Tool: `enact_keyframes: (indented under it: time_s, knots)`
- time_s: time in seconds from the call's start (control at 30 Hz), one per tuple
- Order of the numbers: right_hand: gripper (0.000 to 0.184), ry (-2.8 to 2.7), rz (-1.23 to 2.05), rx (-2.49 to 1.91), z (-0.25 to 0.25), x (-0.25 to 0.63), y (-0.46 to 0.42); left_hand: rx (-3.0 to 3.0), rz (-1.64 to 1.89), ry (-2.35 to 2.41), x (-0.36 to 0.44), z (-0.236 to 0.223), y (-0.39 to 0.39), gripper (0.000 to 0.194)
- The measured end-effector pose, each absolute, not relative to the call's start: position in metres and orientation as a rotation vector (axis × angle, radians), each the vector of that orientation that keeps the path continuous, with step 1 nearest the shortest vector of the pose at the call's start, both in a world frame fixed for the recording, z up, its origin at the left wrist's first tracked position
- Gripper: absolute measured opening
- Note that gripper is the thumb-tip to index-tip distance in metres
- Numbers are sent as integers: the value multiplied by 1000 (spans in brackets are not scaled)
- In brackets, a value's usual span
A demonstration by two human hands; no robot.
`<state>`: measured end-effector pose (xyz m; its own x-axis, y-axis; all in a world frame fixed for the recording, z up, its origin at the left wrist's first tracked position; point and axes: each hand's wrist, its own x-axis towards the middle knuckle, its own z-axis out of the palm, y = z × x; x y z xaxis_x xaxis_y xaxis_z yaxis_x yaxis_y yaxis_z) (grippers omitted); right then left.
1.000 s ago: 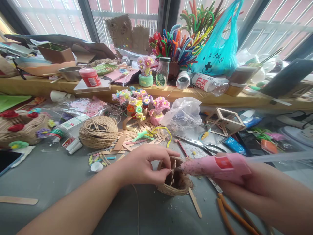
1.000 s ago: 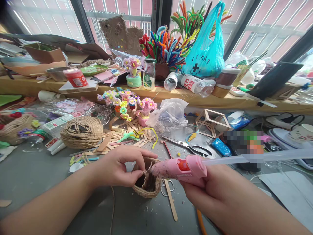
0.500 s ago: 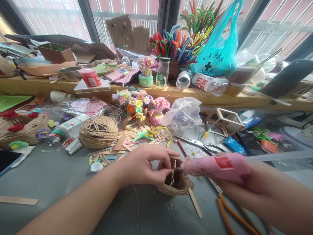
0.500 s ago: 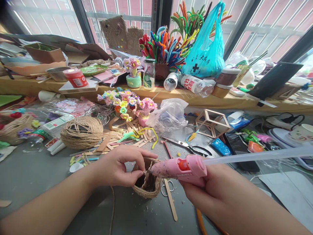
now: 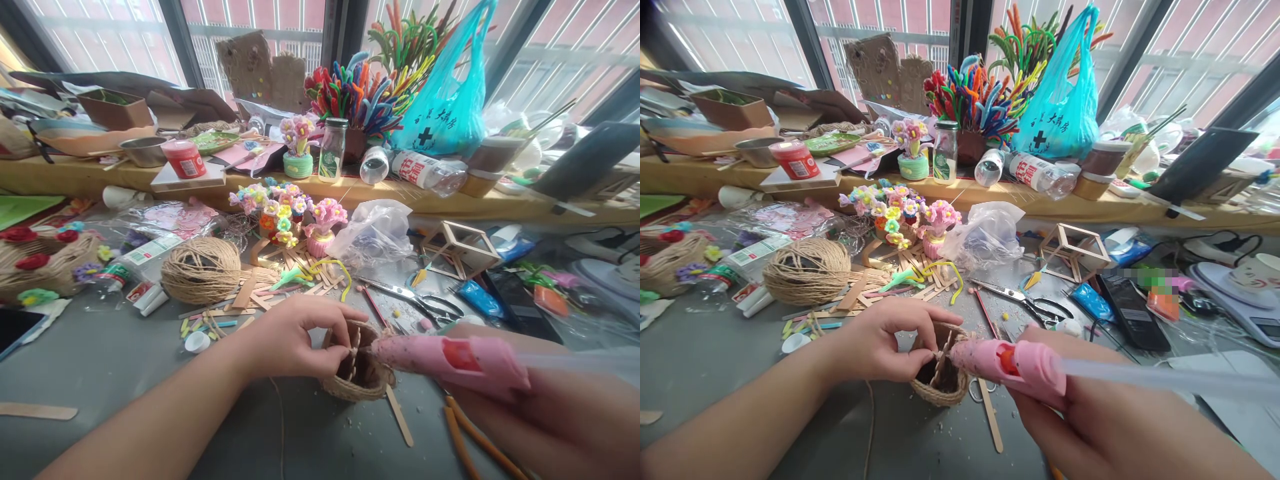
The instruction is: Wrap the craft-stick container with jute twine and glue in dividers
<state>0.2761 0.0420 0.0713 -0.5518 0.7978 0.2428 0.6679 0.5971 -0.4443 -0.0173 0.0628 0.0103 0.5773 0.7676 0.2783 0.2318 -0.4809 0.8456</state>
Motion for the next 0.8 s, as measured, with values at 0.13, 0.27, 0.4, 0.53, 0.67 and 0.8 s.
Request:
enact_keyframes:
  time_s: [0.13, 0.27, 0.4, 0.53, 0.67, 0.8]
  knots:
    - [44, -2546, 227, -1145, 69, 282, 35, 1966, 828, 800, -18, 12, 64, 11]
    - [45, -2516, 226, -1246, 66, 289, 34, 1934, 809, 784, -19, 14, 65, 12]
    - [47, -2517, 243, -1280, 67, 293, 35, 1918, 789, 780, -19, 15, 67, 14]
    - [49, -2550, 251, -1267, 69, 287, 38, 1918, 770, 779, -18, 17, 67, 11]
    - [49, -2540, 239, -1244, 67, 285, 40, 1924, 775, 771, -17, 18, 66, 10]
    - [48, -2538, 278, -1256, 67, 288, 40, 1916, 784, 776, -17, 17, 66, 10]
